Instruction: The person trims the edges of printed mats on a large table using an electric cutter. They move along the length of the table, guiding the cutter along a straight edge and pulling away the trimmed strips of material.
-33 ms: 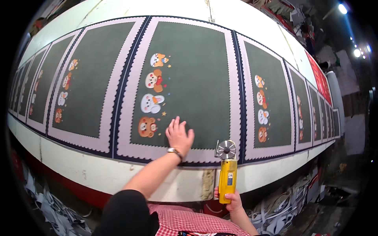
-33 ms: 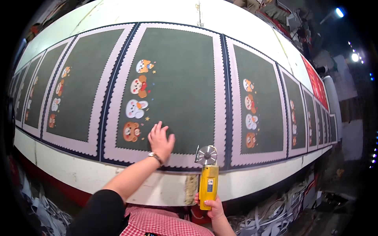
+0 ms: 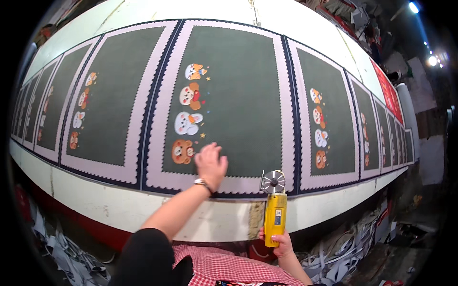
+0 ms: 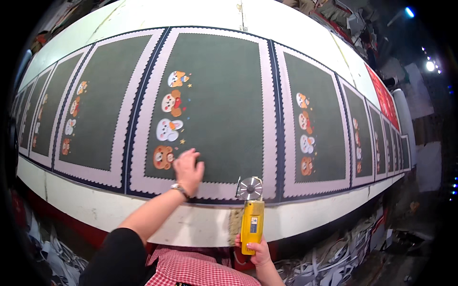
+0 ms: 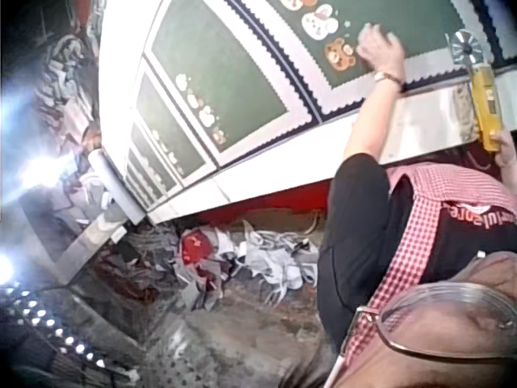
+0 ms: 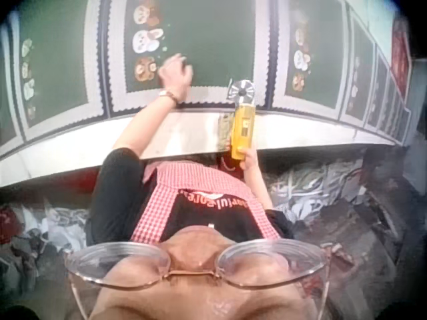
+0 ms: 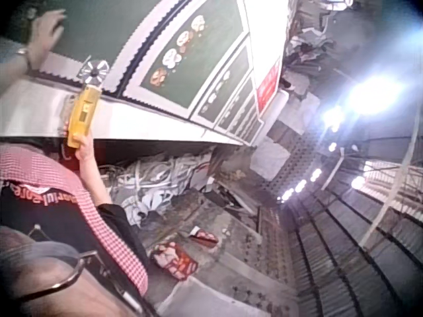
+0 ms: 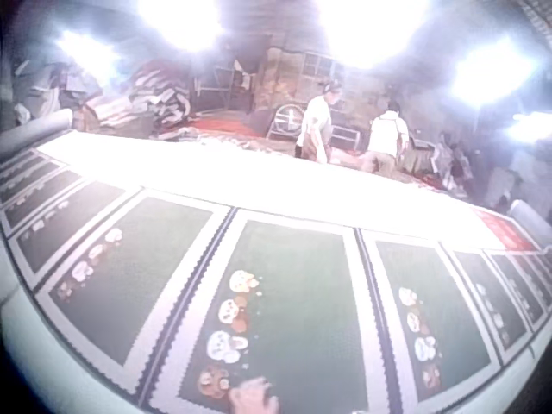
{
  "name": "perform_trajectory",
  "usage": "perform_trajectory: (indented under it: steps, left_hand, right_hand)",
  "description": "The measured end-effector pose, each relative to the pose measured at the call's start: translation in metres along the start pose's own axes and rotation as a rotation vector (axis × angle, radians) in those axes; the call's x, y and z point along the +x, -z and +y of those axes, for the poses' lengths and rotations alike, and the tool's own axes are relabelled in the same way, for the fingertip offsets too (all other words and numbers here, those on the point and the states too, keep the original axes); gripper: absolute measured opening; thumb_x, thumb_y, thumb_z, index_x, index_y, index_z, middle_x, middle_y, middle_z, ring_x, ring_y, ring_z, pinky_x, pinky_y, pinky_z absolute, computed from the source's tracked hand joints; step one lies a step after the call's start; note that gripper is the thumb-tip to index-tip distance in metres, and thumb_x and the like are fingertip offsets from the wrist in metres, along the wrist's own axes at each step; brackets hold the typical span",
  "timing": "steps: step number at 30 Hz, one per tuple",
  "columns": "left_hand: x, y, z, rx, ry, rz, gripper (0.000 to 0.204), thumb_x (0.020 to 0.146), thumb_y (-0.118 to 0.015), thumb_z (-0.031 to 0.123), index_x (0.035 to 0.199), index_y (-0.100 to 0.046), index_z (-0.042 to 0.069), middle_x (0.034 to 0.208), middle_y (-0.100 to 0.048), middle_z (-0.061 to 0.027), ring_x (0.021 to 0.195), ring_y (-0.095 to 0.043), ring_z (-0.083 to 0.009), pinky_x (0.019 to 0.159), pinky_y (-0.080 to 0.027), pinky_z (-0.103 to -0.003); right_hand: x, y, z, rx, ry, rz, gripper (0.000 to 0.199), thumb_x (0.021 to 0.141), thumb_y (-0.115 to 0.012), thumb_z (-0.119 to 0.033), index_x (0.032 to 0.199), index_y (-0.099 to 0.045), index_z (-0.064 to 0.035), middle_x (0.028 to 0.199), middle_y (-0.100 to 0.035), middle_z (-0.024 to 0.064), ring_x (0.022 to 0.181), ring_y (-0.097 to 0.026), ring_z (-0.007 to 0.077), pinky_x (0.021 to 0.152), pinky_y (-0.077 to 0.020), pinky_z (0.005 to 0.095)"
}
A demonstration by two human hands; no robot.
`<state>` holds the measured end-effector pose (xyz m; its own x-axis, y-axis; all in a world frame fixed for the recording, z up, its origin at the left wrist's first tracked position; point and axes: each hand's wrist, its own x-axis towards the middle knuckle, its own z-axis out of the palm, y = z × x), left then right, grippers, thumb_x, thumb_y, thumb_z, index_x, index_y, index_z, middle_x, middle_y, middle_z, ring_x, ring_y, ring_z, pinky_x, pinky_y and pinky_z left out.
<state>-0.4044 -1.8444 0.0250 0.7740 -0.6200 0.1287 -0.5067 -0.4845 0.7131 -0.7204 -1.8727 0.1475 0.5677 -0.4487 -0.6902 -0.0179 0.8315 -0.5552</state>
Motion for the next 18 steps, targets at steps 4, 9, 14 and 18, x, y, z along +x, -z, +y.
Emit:
perform_trajectory:
  steps: [4, 9, 14, 18]
  left_hand:
    - [-0.044, 0.142, -0.16, 0.516, 0.038, 0.156, 0.043, 0.076, -0.062, 0.023, 0.116, -0.054, 0.008, 0.126, -0.047, -0.0163, 0.118, -0.042, -0.0343, 0.099, -0.031, -0.049]
    - [-0.131, 0.27, -0.28, 0.911, 0.436, -0.037, 0.059, 0.09, -0.046, 0.044, 0.143, -0.028, 0.026, 0.152, -0.016, -0.0113, 0.137, -0.018, -0.0339, 0.107, -0.019, -0.051]
    - [-0.137, 0.268, -0.283, 0.829, 0.312, 0.073, 0.064, 0.086, -0.05, 0.049, 0.141, -0.031, 0.023, 0.149, -0.023, -0.0107, 0.137, -0.019, -0.0311, 0.107, -0.017, -0.053]
    - [-0.141, 0.271, -0.287, 0.758, 0.306, 0.15, 0.072, 0.081, -0.054, 0.054, 0.138, -0.036, 0.015, 0.148, -0.026, -0.009, 0.137, -0.021, -0.0287, 0.108, -0.016, -0.051]
  right_hand:
    - [-0.025, -0.035, 0.063, -0.007, -0.049, -0.006, 0.055, 0.066, -0.059, 0.001, 0.119, -0.046, 0.0031, 0.102, -0.061, 0.0214, 0.09, -0.064, 0.0317, 0.082, -0.0533, 0.0414]
    - [-0.046, -0.075, 0.12, -0.089, -0.08, -0.011, 0.059, 0.065, -0.061, 0.002, 0.121, -0.042, 0.001, 0.102, -0.06, 0.0216, 0.091, -0.064, 0.0313, 0.082, -0.0532, 0.0411]
    - [-0.061, -0.102, 0.175, -0.139, -0.068, -0.013, 0.059, 0.066, -0.063, 0.006, 0.12, -0.04, 0.0007, 0.102, -0.061, 0.0204, 0.09, -0.064, 0.03, 0.081, -0.0538, 0.0396]
    - [-0.068, -0.127, 0.223, -0.164, -0.067, 0.001, 0.059, 0.067, -0.063, 0.006, 0.12, -0.039, 0.0003, 0.101, -0.061, 0.0198, 0.09, -0.064, 0.0294, 0.081, -0.0537, 0.0392]
